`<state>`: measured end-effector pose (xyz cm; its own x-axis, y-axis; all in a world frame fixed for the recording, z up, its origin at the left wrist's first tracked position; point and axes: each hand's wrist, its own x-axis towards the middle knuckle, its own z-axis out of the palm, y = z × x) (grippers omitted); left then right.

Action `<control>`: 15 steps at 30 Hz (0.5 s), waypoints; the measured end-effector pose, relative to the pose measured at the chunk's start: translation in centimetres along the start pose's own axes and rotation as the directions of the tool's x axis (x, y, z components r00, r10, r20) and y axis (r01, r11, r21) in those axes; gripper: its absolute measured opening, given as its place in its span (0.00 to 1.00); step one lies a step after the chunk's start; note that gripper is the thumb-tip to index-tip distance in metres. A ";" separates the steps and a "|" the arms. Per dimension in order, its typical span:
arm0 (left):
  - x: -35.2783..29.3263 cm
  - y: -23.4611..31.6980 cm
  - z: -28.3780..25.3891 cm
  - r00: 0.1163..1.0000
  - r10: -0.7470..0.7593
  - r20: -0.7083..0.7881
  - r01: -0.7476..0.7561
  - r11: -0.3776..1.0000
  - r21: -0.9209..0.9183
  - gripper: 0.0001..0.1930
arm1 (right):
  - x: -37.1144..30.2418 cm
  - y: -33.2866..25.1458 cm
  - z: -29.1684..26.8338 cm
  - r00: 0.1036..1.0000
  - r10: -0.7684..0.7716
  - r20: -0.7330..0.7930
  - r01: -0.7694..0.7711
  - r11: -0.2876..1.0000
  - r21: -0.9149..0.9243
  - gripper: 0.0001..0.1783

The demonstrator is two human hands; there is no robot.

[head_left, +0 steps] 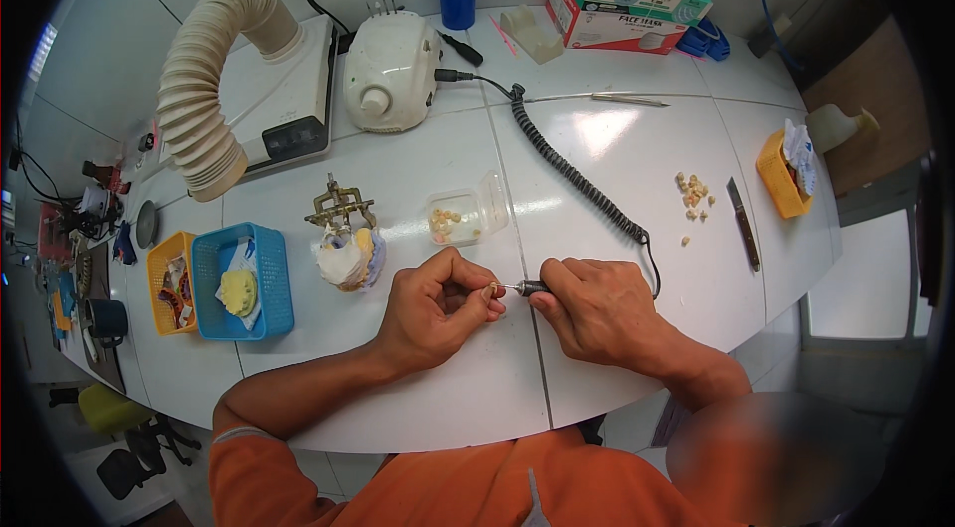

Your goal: Refining and grinding dental crown components using a rotary handpiece tool on a laboratory workbench.

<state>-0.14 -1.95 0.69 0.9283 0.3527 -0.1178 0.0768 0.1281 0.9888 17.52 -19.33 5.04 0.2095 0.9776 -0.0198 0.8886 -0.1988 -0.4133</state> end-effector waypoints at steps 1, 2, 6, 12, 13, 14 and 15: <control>0.0 0.0 0.0 1.000 0.000 -0.001 0.000 1.000 0.000 0.04 | 0.0 0.1 0.0 1.000 -0.002 -0.004 0.002 1.000 0.008 0.18; 0.0 -0.1 0.0 1.000 -0.002 -0.004 0.002 1.000 0.001 0.04 | 0.0 0.1 0.1 1.000 -0.004 -0.008 0.004 1.000 0.015 0.18; 0.0 0.1 0.0 1.000 0.005 0.004 -0.005 1.000 0.010 0.04 | 0.0 0.1 0.0 1.000 -0.004 -0.007 0.004 1.000 0.014 0.18; 0.1 0.0 -0.1 1.000 0.000 0.006 0.000 1.000 -0.001 0.04 | 0.0 0.2 0.1 1.000 0.003 -0.007 -0.003 1.000 0.023 0.19; 0.1 0.1 -0.1 1.000 0.001 0.006 -0.001 1.000 0.001 0.04 | 0.0 0.2 0.0 1.000 0.002 0.004 -0.002 1.000 0.028 0.19; 0.1 0.1 -0.1 1.000 -0.001 0.005 0.001 1.000 -0.003 0.04 | 0.1 0.1 -0.2 1.000 0.002 0.016 -0.002 0.999 0.032 0.19; 0.1 0.1 -0.1 1.000 -0.004 0.004 0.004 1.000 -0.007 0.04 | 0.1 0.0 -0.2 1.000 0.001 0.014 -0.001 0.999 0.032 0.19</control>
<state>-0.12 -1.80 0.82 0.9293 0.3487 -0.1214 0.0778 0.1363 0.9876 17.67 -19.29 5.24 0.2046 0.9783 -0.0328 0.8749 -0.1978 -0.4421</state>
